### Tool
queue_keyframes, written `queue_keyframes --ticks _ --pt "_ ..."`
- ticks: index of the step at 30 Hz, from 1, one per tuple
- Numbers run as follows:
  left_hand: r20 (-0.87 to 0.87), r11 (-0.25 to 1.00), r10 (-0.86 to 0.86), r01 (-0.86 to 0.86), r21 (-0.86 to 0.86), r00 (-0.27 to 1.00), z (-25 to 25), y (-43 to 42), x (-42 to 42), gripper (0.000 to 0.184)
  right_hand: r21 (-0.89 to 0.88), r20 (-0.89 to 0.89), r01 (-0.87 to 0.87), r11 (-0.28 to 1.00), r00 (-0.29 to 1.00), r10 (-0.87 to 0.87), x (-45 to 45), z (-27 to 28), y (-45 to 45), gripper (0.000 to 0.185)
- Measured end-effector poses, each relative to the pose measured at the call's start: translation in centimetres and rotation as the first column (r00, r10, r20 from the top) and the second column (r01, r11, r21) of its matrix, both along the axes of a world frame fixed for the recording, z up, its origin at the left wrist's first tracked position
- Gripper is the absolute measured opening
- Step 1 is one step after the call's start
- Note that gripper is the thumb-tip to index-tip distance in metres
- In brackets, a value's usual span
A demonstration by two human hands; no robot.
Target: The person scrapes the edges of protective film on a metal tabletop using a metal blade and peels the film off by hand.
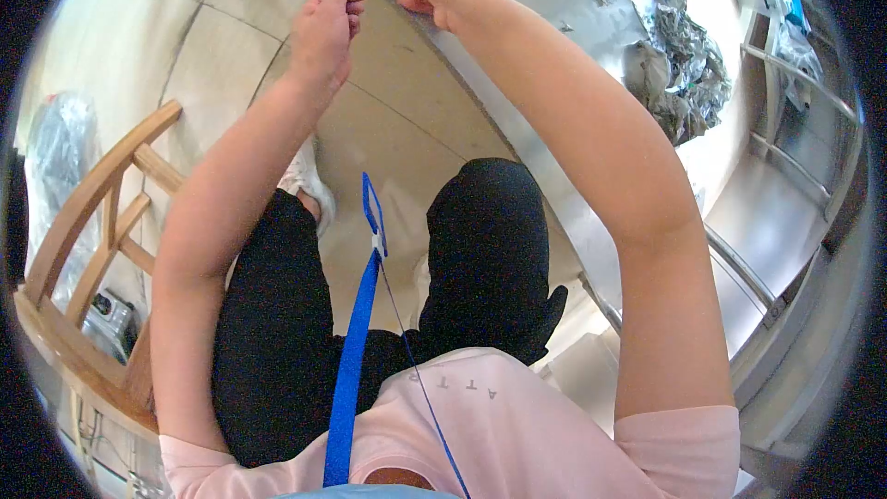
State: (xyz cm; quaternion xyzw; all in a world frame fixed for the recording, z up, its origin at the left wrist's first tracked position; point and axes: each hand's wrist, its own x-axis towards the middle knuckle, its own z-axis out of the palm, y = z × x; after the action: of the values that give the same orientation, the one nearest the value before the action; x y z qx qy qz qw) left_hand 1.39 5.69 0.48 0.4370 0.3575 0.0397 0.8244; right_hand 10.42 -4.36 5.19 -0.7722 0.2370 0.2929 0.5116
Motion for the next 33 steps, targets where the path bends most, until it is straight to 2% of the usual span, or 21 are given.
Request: queue_keyframes --ticks 8,10,13,16,19,22,25,26,28,33 --pt "-0.072 0.996 0.005 0.002 0.093 0.997 0.4 0.8 1.3 0.02 -0.048 -0.015 0.027 0.998 0.999 -0.028 0.4 0.2 1.5 0.008" --pt "-0.041 0.996 0.028 -0.024 0.091 0.999 0.1 1.1 1.7 0.021 -0.087 -0.018 0.039 0.995 0.999 -0.04 0.4 0.0 2.0 0.013" --pt "-0.06 0.993 0.031 -0.024 0.119 0.998 0.6 1.2 1.9 0.022 0.037 0.037 0.203 0.978 0.978 -0.205 0.9 -1.5 2.7 0.016" --pt "-0.039 0.995 -0.007 0.011 0.098 0.999 0.8 1.0 0.9 0.022 0.059 0.018 0.045 0.997 0.999 -0.046 1.1 -2.2 1.0 0.008" --pt "-0.067 0.996 -0.03 0.036 0.086 0.997 1.6 0.3 -0.4 0.023 0.054 -0.047 0.039 0.998 0.998 -0.037 -0.7 0.1 -0.1 0.008" --pt "-0.063 0.998 -0.016 0.02 0.068 0.998 1.1 0.4 -0.3 0.023 -0.028 0.007 0.051 0.998 0.999 -0.051 -1.0 0.2 0.6 0.009" --pt "-0.032 0.996 0.015 -0.012 0.093 0.999 0.5 1.1 0.6 0.025 -0.058 -0.029 0.074 0.996 0.997 -0.076 -0.7 1.3 2.0 0.009" --pt "-0.027 0.994 0.022 -0.019 0.11 0.999 0.5 1.3 0.8 0.025 -0.017 0.014 0.107 0.994 0.994 -0.106 -0.5 0.7 2.4 0.007" --pt "-0.07 0.992 0.026 -0.017 0.127 0.997 0.2 1.9 1.5 0.024 0.068 0.091 0.167 0.984 0.981 -0.172 -0.1 -0.8 3.1 0.015" --pt "-0.098 0.994 0.012 -0.001 0.113 0.995 1.2 2.2 1.8 0.021 0.052 0.027 0.164 0.985 0.986 -0.165 0.4 -0.2 3.3 0.015"
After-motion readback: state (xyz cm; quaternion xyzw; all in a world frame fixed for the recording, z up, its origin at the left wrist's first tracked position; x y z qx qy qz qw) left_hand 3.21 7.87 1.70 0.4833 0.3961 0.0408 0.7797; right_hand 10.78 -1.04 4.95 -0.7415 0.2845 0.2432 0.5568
